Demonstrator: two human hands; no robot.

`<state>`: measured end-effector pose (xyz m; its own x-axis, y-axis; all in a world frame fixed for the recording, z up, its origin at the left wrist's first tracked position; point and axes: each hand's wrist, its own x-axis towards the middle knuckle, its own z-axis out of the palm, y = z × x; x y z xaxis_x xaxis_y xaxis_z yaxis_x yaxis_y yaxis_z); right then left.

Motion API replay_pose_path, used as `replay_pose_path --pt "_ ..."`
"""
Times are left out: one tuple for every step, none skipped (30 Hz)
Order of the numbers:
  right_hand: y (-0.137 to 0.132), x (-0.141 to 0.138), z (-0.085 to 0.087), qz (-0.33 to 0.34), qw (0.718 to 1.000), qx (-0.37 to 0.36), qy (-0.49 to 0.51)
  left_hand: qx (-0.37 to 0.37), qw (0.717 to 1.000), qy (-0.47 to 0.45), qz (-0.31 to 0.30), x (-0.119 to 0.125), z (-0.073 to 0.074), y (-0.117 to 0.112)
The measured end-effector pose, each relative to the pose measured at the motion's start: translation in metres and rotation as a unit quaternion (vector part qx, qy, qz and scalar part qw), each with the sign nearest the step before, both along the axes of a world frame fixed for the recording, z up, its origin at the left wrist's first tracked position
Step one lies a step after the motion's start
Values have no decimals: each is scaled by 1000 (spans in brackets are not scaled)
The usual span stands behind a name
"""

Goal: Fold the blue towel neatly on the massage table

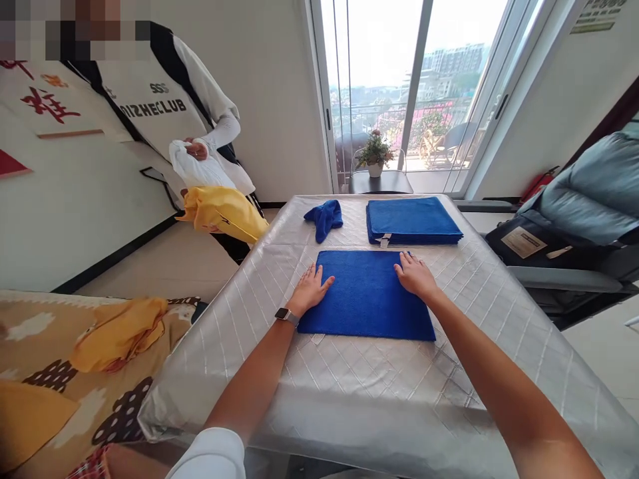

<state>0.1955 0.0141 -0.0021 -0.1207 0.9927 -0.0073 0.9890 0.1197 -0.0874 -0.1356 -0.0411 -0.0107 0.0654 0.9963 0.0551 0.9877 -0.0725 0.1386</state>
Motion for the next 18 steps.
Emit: replay_pose_path --pt "7 -2 0 3 1000 -1 -2 -2 1000 2 0 0 0 0" --pt "12 -3 -2 5 1000 -3 -2 -3 1000 3 0 0 0 0" --pt "17 -4 -6 3 1000 -2 -2 -3 1000 4 0 0 0 -1" --pt "21 -4 -11 1 1000 3 -1 -2 1000 4 0 0 0 -1" --pt "23 -4 -16 0 1000 9 0 -2 1000 3 -1 0 0 -1" --pt "26 -3 -21 1 1000 17 2 0 1000 3 -2 0 -1 -1" --pt "27 -2 -26 1 1000 25 4 2 1000 3 -3 0 -1 -1" --pt "28 0 -30 1 1000 30 7 5 1000 2 -3 0 -2 -1" --pt "29 1 -33 0 999 33 9 8 1000 2 -3 0 -2 -1" --pt "29 1 -35 -3 999 35 12 10 1000 2 -2 0 -2 -1" --pt "29 2 -35 -7 999 37 13 12 1000 2 -1 0 -3 -1" --pt "29 2 -35 -9 999 38 15 12 1000 1 2 0 -3 -1" --pt "29 1 -34 -10 999 38 16 10 1000 -1 3 0 -3 -1" --pt "28 1 -33 -11 999 37 18 6 1000 -3 4 0 -2 -1" --pt "28 0 -32 -12 999 36 19 2 1000 -6 3 0 -2 -1" --pt "27 -1 -31 -13 999 33 21 -2 1000 -9 1 0 -2 -1" --pt "27 -2 -30 -15 999 30 23 -6 1000 -11 0 -1 -2 -1" --pt "26 -2 -29 -18 999 27 25 -10 1000 -12 -2 -1 -3 -2"
